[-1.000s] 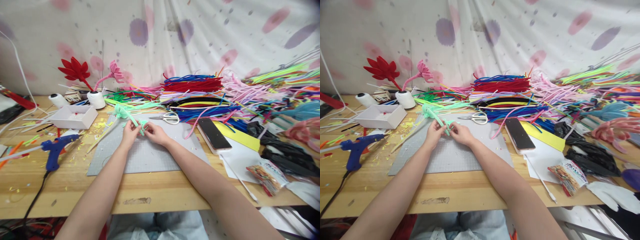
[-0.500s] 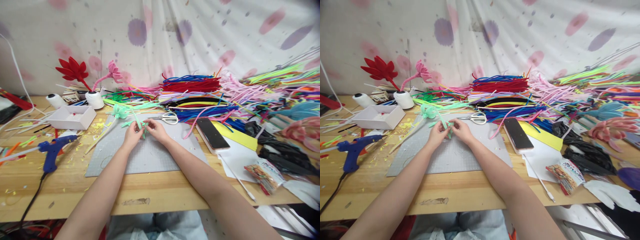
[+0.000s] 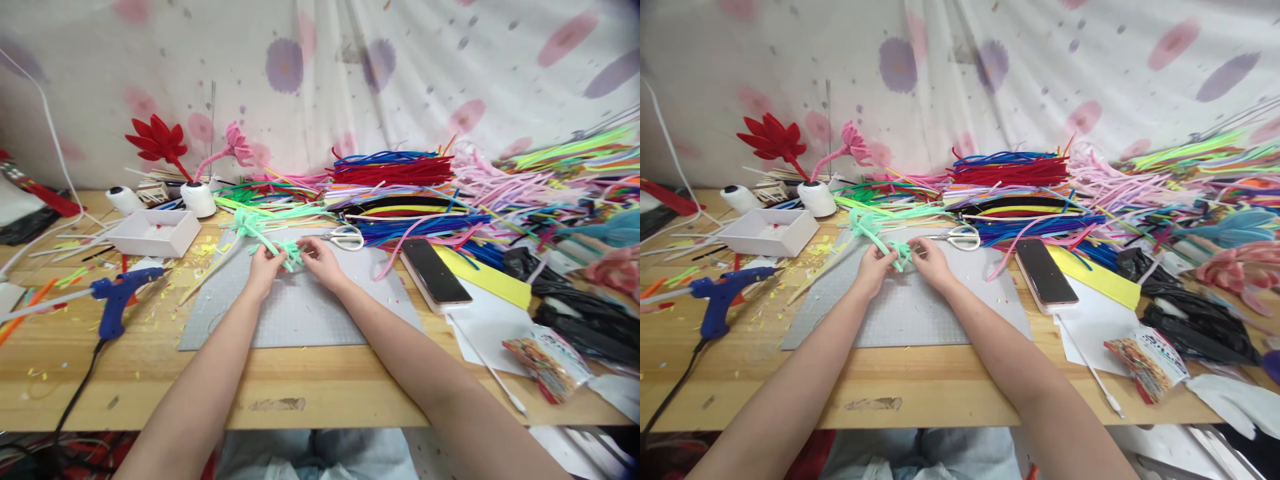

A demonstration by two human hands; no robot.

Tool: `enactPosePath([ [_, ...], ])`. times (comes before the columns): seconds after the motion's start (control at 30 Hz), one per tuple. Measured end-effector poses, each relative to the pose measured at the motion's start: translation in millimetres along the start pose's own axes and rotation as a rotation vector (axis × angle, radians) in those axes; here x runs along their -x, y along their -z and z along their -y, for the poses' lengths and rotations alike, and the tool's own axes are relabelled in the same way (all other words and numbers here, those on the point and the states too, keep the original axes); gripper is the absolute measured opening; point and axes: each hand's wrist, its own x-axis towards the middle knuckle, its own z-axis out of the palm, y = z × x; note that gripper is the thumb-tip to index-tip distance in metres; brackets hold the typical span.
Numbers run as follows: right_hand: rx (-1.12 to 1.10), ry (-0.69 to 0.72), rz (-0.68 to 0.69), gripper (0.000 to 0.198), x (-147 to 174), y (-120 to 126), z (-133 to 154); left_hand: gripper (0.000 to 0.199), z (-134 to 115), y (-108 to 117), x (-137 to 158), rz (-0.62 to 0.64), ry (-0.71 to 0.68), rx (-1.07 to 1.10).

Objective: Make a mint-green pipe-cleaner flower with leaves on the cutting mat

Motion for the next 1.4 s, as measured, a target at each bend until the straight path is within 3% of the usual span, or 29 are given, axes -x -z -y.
enactPosePath([
  [0.2, 0.568, 0.398, 0.107, 0.025, 8.1, 4.8, 15.5, 0.03, -3.6, 3.1, -1.0, -0.009, 0.087, 0.076],
  [0.4, 0.648, 0.546, 0.211, 0.018, 4.8, 8.7, 16.2, 0.033, -1.3, 7.7, -3.1, 0.09, 0.118, 0.1],
  [0.53, 0.547, 0.404, 0.086, 0.014, 6.6, 8.2, 16.7, 0.034, 1.5, 8.0, -4.0, 0.127, 0.097, 0.088],
  [0.7, 0.094, 0.043, -0.098, 0.015, 5.9, 3.2, 14.9, 0.035, 3.1, 2.4, -1.3, 0.126, 0.023, -0.066],
  [0.8, -0.121, -0.08, -0.146, 0.015, 3.1, 1.6, 11.5, 0.03, 3.2, -1.4, 0.5, 0.137, -0.044, -0.087],
  [1.0, -0.259, -0.154, -0.046, 0.019, 1.4, -2.3, 7.3, 0.028, 4.6, -1.1, -1.6, 0.072, -0.045, -0.003],
  [1.3, -0.045, -0.106, 0.0, 0.018, 3.9, -7.7, 16.4, 0.019, 8.8, -10.1, -4.0, -0.03, -0.093, -0.001],
  [1.4, -0.051, -0.071, -0.059, 0.017, 4.1, -8.4, 21.3, 0.017, 7.4, -15.3, -2.8, -0.083, -0.098, -0.001],
])
